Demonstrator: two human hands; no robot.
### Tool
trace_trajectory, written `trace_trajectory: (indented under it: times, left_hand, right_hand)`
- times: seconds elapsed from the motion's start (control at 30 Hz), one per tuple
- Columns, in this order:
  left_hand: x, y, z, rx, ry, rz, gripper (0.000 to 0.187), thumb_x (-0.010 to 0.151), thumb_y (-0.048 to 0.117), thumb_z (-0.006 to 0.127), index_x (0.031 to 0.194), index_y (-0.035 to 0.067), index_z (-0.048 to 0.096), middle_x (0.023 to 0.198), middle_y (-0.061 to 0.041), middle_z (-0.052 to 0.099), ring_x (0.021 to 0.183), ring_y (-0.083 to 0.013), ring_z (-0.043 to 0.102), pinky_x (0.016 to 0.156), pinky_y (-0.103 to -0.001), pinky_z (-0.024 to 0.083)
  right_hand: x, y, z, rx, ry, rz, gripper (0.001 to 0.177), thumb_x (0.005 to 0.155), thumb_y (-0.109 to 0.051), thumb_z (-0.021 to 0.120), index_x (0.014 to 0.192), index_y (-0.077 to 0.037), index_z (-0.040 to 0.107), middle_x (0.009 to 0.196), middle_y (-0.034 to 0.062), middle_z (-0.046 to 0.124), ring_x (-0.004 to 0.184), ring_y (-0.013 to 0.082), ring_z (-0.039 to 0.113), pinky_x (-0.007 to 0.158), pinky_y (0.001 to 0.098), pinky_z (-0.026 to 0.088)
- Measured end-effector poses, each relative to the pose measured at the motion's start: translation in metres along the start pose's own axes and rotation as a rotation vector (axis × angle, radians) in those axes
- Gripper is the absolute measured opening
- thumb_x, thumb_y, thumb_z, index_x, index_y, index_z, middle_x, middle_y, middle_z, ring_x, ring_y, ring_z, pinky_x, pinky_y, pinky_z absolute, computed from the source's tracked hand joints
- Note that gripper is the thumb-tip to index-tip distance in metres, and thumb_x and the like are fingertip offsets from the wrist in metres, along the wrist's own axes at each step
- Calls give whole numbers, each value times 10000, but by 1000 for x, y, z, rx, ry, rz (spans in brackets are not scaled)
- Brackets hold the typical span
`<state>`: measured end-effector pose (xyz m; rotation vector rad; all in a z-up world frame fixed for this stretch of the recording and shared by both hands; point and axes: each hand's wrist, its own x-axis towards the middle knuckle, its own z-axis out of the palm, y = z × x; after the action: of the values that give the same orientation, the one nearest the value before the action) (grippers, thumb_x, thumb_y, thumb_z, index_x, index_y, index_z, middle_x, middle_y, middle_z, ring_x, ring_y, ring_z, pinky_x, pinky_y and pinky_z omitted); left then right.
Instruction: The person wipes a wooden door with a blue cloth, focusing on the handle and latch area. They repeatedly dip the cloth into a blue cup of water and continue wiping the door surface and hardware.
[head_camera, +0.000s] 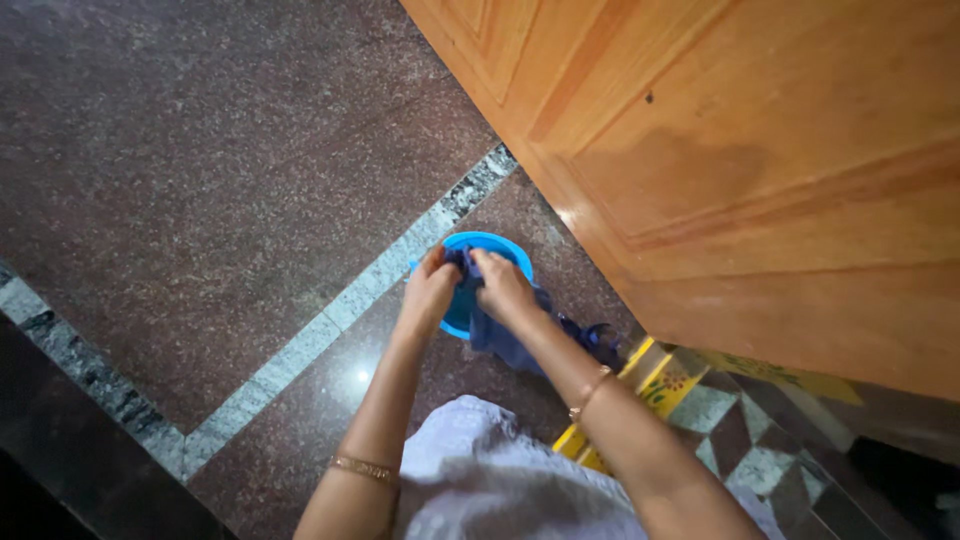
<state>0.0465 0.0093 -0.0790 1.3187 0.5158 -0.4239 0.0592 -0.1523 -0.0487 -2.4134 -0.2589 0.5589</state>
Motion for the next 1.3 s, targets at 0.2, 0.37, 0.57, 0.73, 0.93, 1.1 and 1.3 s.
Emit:
trace_trajectory:
  times: [0.2, 0.37, 0.57, 0.73, 0.93, 1.1, 1.3]
  left_hand:
    - [0, -50, -23, 263, 94, -23, 558, 886, 74, 478, 1431, -19, 552, 1404, -175, 640, 1322, -248, 604, 1119, -334, 437]
    - [-16, -36, -9, 376, 68, 13, 606, 857, 93, 482, 1452, -14, 520, 1472, -223, 565, 1400, -291, 522, 1159, -350, 374]
    - [-18, -34, 6, 502, 97, -5, 768, 821, 136, 520, 1554, -26, 360, 1417, -264, 569, 1321, -367, 563, 1073, -378, 454]
    - [-28, 3, 26, -79, 56, -476, 952, 798, 461, 571, 1622, 143, 216, 1580, -153, 428, 1409, -335, 471, 1035, -443, 449]
    - [-41, 44, 46, -201, 12, -640, 1230, 728, 818, 566, 1652, 262, -28, 1719, -82, 83, 1559, -305, 146, 1157, -574, 289]
    - [-43, 35, 40, -19, -138, -613, 1310, 683, 579, 796, 1634, 227, -33, 1592, -174, 347, 1435, -309, 376, 1040, -505, 454]
    - [-37, 16, 48, -78, -1, -386, 940, 627, 156, 790, 1467, 129, 370, 1144, -103, 635, 994, -245, 660, 771, -364, 584]
  right_hand:
    - [31, 41, 77, -393, -339, 288, 359, 973, -247, 569, 1278, -58, 590, 1143, 218, 717, 1060, 383, 705, 906, 500, 559]
    - [43, 74, 115, -448, -299, 297, 313, 877, -165, 613, 1173, -93, 682, 1200, 196, 702, 1129, 349, 690, 943, 454, 559]
    - [51, 87, 106, -202, -63, 288, 295, 871, -84, 674, 1163, -51, 709, 1149, 224, 732, 1108, 372, 691, 973, 456, 539]
    - [28, 78, 64, 708, 7, 445, 331, 774, -101, 782, 1093, -62, 703, 1044, 111, 756, 970, 252, 730, 858, 407, 580]
    - [2, 68, 46, 1530, -45, 1022, 194, 818, -134, 774, 1001, -97, 721, 938, 82, 747, 870, 252, 714, 823, 441, 571]
    - [2, 87, 48, 1747, -219, 856, 158, 913, -188, 717, 1045, -105, 734, 979, 65, 751, 902, 211, 707, 860, 385, 562]
    - [23, 71, 18, 1081, -173, 505, 485, 937, -378, 714, 1229, 10, 708, 1106, 74, 710, 967, 142, 658, 827, 307, 523]
